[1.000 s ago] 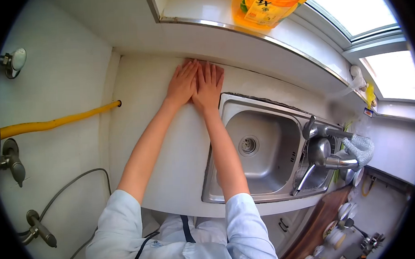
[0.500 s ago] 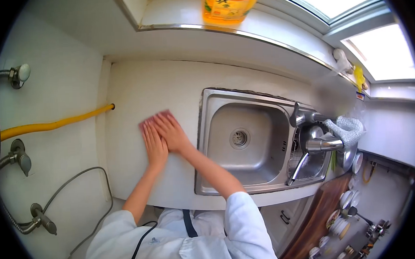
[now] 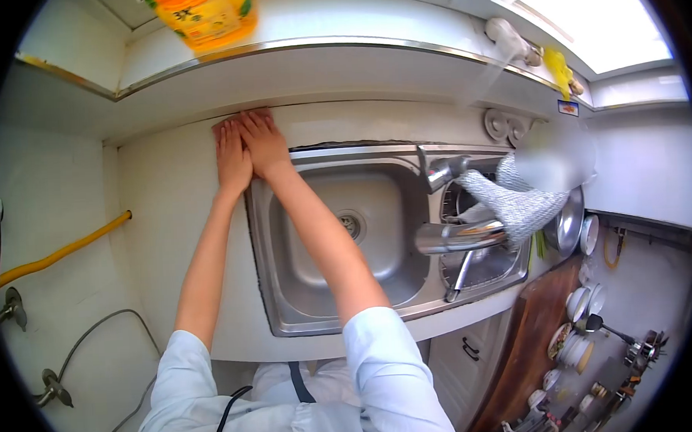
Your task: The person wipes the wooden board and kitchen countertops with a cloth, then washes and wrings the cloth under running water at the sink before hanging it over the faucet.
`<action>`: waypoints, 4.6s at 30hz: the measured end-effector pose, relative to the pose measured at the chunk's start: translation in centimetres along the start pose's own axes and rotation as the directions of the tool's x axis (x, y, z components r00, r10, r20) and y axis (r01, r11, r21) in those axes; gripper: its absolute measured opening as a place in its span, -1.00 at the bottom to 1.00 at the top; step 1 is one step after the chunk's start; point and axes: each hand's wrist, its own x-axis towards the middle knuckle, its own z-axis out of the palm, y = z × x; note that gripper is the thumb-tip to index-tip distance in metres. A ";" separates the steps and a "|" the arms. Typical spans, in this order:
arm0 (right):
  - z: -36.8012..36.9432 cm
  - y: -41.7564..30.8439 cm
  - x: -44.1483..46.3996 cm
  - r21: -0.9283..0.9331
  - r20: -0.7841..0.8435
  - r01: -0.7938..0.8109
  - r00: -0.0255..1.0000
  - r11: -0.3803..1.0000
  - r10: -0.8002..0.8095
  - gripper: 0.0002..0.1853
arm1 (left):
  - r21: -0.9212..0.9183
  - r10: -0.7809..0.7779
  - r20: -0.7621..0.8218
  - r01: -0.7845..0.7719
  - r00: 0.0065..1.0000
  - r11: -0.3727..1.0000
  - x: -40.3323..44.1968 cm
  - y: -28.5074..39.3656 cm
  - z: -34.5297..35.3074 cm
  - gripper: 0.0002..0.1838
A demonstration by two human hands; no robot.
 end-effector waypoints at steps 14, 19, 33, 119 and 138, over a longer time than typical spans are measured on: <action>-3.2 -2.0 0.3 0.316 -0.154 -0.542 0.780 0.778 0.606 -0.44 | -0.403 -0.467 0.079 0.457 0.881 0.793 3.0 -2.6 -2.7 -0.37; -3.3 -1.5 0.4 0.498 0.108 -0.541 0.814 0.677 0.571 -0.70 | -0.312 -0.020 -0.232 -0.055 0.973 0.949 2.0 -1.2 -4.8 -0.53; -6.7 -1.0 -5.6 0.938 -0.293 -0.021 0.490 0.347 0.821 -0.28 | -0.616 0.002 0.040 0.024 0.999 0.787 0.0 19.0 -8.3 -0.72; 0.4 -23.2 -13.9 0.627 0.731 -0.317 0.557 -0.712 0.396 -0.59 | -0.921 -0.710 0.277 0.390 0.647 -0.003 -29.2 -10.2 -24.3 -0.81; 11.0 -30.4 -12.5 0.344 0.194 0.305 0.902 0.888 -0.385 -0.54 | -0.911 -0.577 0.268 0.398 0.771 0.109 -24.1 -8.2 -24.0 -0.79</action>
